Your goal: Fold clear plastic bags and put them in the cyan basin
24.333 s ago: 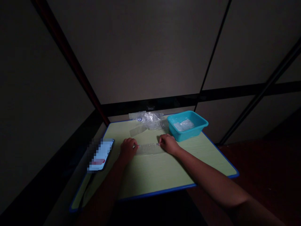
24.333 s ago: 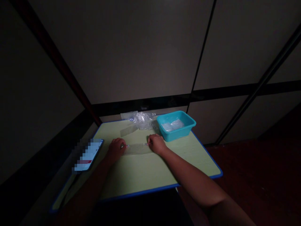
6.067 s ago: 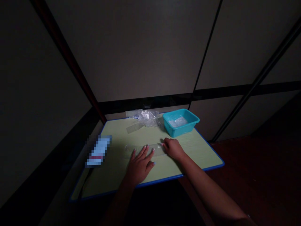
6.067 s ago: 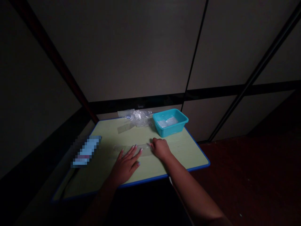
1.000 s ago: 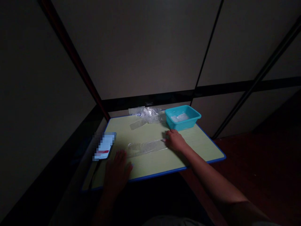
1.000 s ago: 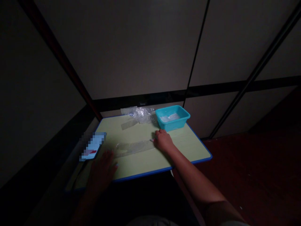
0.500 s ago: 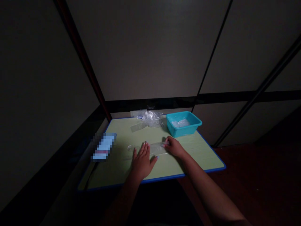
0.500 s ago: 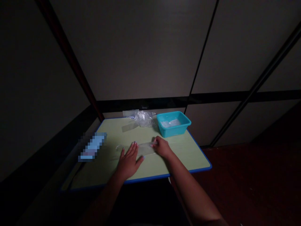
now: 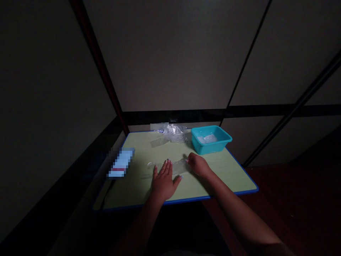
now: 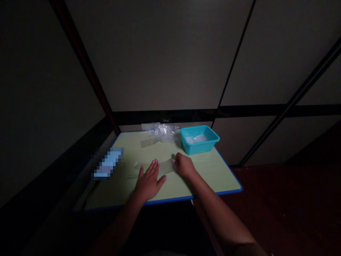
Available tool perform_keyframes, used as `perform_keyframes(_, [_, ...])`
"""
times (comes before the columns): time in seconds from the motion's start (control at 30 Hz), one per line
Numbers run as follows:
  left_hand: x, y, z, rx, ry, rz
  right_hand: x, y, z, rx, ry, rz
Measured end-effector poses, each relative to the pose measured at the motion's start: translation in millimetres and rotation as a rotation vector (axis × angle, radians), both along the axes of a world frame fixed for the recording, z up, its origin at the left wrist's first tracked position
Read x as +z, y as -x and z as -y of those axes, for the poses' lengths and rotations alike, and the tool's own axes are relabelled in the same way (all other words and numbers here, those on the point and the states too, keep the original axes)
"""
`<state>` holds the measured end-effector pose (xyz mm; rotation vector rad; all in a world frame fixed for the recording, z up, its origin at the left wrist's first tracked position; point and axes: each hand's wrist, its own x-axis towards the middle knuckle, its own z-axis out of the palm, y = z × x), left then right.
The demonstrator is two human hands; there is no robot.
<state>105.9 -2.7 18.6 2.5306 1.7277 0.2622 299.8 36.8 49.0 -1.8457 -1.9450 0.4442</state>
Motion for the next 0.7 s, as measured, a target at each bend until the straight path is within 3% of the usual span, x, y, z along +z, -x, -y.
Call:
perform_keyframes(0.4, [2.0, -3, 1, -0.005, 0.029, 0.068, 45.5, 48, -13, 0.171, -0.003, -0.173])
perform_keyframes(0.7, [8.4, -4, 3, -0.005, 0.046, 0.105, 54.9, 95, -23, 0.256, 0.027, -0.138])
